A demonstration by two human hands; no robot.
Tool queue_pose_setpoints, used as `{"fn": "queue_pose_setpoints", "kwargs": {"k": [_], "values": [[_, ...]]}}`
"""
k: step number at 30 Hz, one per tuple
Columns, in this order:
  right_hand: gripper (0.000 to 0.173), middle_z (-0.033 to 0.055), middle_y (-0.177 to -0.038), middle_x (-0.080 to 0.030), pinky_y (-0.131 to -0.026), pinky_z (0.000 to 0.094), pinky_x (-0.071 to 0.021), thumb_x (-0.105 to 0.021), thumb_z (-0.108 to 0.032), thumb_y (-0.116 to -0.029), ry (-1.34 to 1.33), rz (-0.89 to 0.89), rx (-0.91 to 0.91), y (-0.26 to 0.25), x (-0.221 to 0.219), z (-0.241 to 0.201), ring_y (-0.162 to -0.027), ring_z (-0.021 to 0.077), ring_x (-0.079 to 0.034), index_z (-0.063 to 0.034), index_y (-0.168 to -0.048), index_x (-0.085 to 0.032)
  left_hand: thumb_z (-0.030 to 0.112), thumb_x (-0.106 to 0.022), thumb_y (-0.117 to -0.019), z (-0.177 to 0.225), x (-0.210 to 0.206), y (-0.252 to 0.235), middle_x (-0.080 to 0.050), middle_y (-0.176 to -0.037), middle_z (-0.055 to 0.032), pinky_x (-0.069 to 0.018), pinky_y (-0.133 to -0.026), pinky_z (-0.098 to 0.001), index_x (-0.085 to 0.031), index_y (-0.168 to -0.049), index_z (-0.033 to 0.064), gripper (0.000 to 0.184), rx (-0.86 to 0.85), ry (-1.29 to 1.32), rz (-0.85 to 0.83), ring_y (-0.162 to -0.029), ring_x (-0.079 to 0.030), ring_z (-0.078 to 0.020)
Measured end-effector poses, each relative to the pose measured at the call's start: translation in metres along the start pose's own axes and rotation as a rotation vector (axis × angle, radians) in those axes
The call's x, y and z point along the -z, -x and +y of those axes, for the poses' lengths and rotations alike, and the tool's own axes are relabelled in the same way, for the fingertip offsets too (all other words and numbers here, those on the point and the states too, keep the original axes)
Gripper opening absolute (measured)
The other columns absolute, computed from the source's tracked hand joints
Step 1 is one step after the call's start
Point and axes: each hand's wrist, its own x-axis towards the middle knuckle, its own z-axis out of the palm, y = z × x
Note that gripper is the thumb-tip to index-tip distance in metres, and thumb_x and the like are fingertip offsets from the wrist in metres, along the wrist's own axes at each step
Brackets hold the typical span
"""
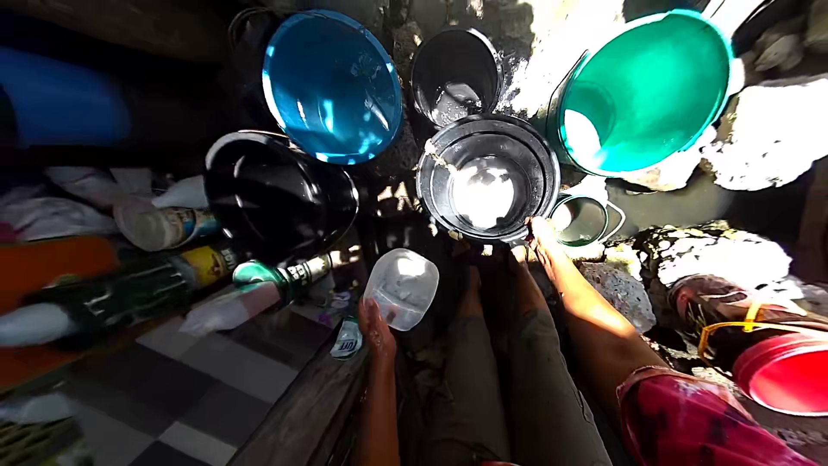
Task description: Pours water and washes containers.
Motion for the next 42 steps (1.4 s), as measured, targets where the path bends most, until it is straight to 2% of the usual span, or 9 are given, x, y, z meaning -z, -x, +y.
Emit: {"fn": "queue_pose_setpoints", "kwargs": {"k": [3,8,16,21,24,30,33,36,42], "values": [[0.037,0.0145,-0.095,-0.057,-0.06,0.0377,-0.0502,-0.064,-0.006,-0.0901,-0.053,-0.028,-0.07,0.033,0.024,0.021,-0.07,0.0209,-0.056,0.0001,-0.124,-0.052,0.012,-0.034,-0.1103,0.002,0.026,0.008,-0.052,-0.142,-0.0276,-0.0462,-0.106,-0.0284,-0.04,-0.147,-0.0124,0.044,0.009,0.015,0.029,-0.124,-0.058,-0.0168],[0.02,0.0105,-0.075,-0.056,-0.048,0.0342,-0.0537,-0.057,0.009,-0.0864,-0.14,-0.069,-0.037,0.101,0.066,0.07,-0.055,0.0177,-0.058,0.0004,-0.103,-0.051,0.012,-0.034,-0.1109,-0.002,0.075,0.031,-0.049,-0.144,-0.0288,-0.0461,-0.106,-0.0318,-0.038,-0.149,-0.011,0.045,0.062,0.034,0.111,-0.125,-0.056,-0.0203],[0.024,0.0112,-0.086,-0.058,-0.057,0.0357,-0.0514,-0.067,0.001,-0.083,0.018,-0.172,0.077,0.107,0.076,0.044,-0.067,0.0189,-0.058,-0.0019,-0.105,-0.058,0.013,-0.034,-0.1116,-0.008,0.13,0.09,-0.051,-0.143,-0.026,-0.0477,-0.104,-0.0322,-0.04,-0.149,-0.0086,0.044,0.085,0.099,0.275,-0.122,-0.058,-0.0188],[0.029,0.0098,-0.079,-0.056,-0.052,0.0309,-0.0503,-0.06,0.015,-0.0788,0.029,-0.172,0.05,0.148,0.126,0.103,-0.061,0.0153,-0.056,-0.0013,-0.1,-0.05,0.013,-0.034,-0.1112,-0.022,0.164,0.114,-0.05,-0.146,-0.0242,-0.0461,-0.107,-0.0305,-0.038,-0.151,-0.0074,0.044,0.075,0.142,0.29,-0.125,-0.057,-0.0172],[0.027,0.0107,-0.081,-0.055,-0.052,0.0312,-0.0509,-0.058,0.015,-0.0797,-0.082,-0.169,-0.02,0.17,0.115,0.122,-0.062,0.0163,-0.056,-0.001,-0.1,-0.05,0.013,-0.034,-0.111,-0.026,0.17,0.115,-0.051,-0.145,-0.0233,-0.0467,-0.105,-0.0296,-0.04,-0.15,-0.0071,0.044,0.081,0.15,0.288,-0.124,-0.057,-0.016],[0.028,0.0081,-0.084,-0.057,-0.059,0.0346,-0.0521,-0.059,0.01,-0.0801,-0.197,-0.245,0.021,0.125,0.096,0.137,-0.068,0.0162,-0.058,-0.006,-0.102,-0.052,0.015,-0.033,-0.1124,-0.029,0.187,0.097,-0.052,-0.144,-0.0239,-0.0471,-0.105,-0.0292,-0.039,-0.151,-0.0064,0.044,0.089,0.117,0.234,-0.123,-0.058,-0.016],[0.028,0.0127,-0.088,-0.057,-0.058,0.0357,-0.054,-0.054,0.009,-0.0846,-0.224,-0.19,-0.104,0.149,0.124,0.186,-0.07,0.0192,-0.059,-0.0033,-0.108,-0.049,0.015,-0.034,-0.1119,-0.042,0.206,0.09,-0.054,-0.14,-0.021,-0.0494,-0.102,-0.0273,-0.04,-0.149,-0.0065,0.043,0.074,0.145,0.205,-0.118,-0.061,-0.0124],[0.021,0.0124,-0.084,-0.058,-0.058,0.0349,-0.0561,-0.049,0.008,-0.0869,-0.373,-0.191,-0.147,0.183,0.119,0.219,-0.07,0.0189,-0.062,-0.0038,-0.105,-0.048,0.015,-0.033,-0.1123,-0.049,0.219,0.085,-0.054,-0.14,-0.0206,-0.0497,-0.102,-0.0276,-0.039,-0.15,-0.006,0.044,0.102,0.158,0.192,-0.118,-0.061,-0.0123],[0.019,0.0094,-0.092,-0.058,-0.065,0.0349,-0.0552,-0.051,0.001,-0.0911,-0.479,-0.209,-0.052,0.152,0.066,0.197,-0.076,0.0177,-0.061,-0.0075,-0.108,-0.05,0.013,-0.033,-0.1118,-0.064,0.229,0.068,-0.055,-0.14,-0.0205,-0.0502,-0.102,-0.0286,-0.041,-0.149,-0.0055,0.043,0.094,0.132,0.171,-0.118,-0.061,-0.0132]]}}
